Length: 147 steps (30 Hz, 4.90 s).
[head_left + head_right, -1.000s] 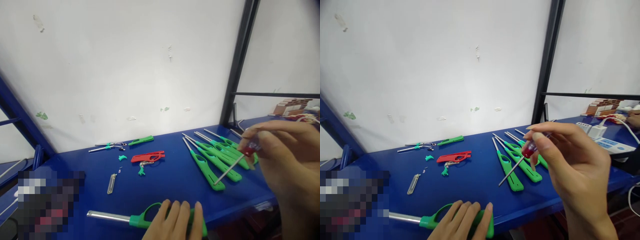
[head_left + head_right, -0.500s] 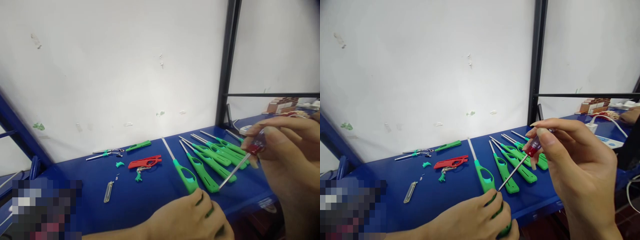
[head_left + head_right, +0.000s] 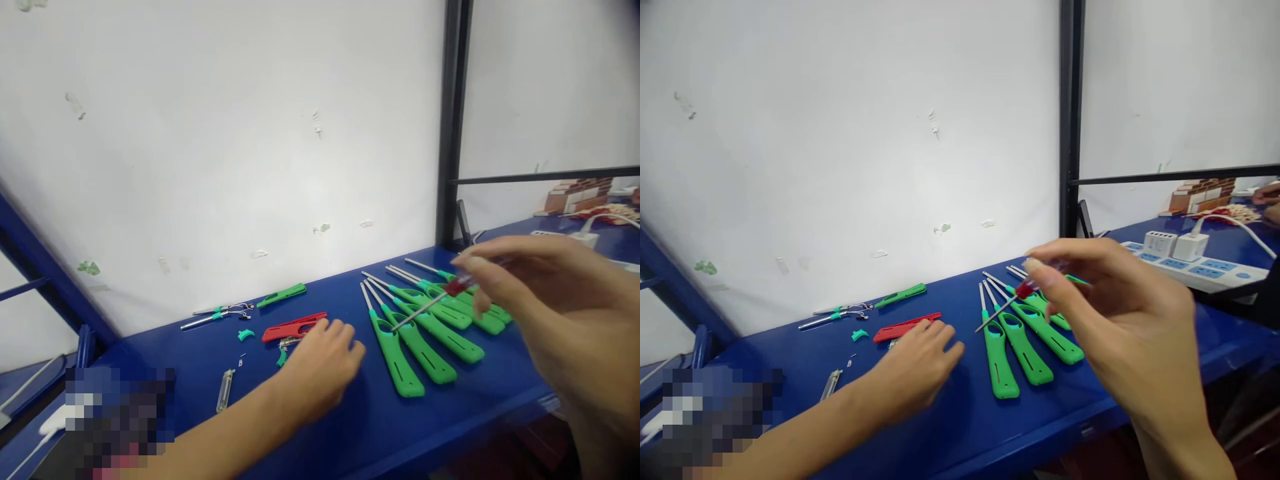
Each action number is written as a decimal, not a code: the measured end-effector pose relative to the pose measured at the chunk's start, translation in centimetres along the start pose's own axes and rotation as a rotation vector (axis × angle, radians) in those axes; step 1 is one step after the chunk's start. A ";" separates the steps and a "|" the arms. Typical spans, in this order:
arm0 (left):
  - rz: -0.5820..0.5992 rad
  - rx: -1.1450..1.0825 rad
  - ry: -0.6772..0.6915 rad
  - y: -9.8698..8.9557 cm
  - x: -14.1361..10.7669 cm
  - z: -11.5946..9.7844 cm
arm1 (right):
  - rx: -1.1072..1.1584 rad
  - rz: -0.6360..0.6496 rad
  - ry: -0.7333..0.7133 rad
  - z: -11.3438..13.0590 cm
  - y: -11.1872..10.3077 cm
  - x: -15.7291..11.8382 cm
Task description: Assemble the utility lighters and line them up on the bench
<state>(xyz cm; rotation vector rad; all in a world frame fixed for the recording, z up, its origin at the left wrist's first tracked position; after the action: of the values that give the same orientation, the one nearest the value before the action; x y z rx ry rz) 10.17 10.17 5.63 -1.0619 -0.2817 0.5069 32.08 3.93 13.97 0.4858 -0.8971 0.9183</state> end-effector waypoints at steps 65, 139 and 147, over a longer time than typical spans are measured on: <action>0.303 -0.227 -0.930 11.9 -16.8 24.4 | -0.650 1.182 0.088 -8.9 14.4 -7.0; -0.395 -0.795 -0.652 4.1 -18.7 -0.7 | -0.028 1.554 0.431 -3.6 14.0 -9.7; -0.398 -0.840 -0.653 4.5 -18.6 -0.4 | -0.036 1.553 0.263 -3.0 15.7 -10.4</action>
<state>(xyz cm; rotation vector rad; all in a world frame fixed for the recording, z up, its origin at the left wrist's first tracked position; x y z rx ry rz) -6.65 1.88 1.89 -1.5709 -1.3422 0.3573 17.09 9.60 3.56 -0.5140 -0.9655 2.2790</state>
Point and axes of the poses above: each hand's wrist, its own x-axis towards the middle knuckle, its own y-axis out of the palm, z = x × y, the point moved 6 cm from there along x, towards the middle knuckle, and after that the axes turned 8 degrees about z, right-handed, at the moved point
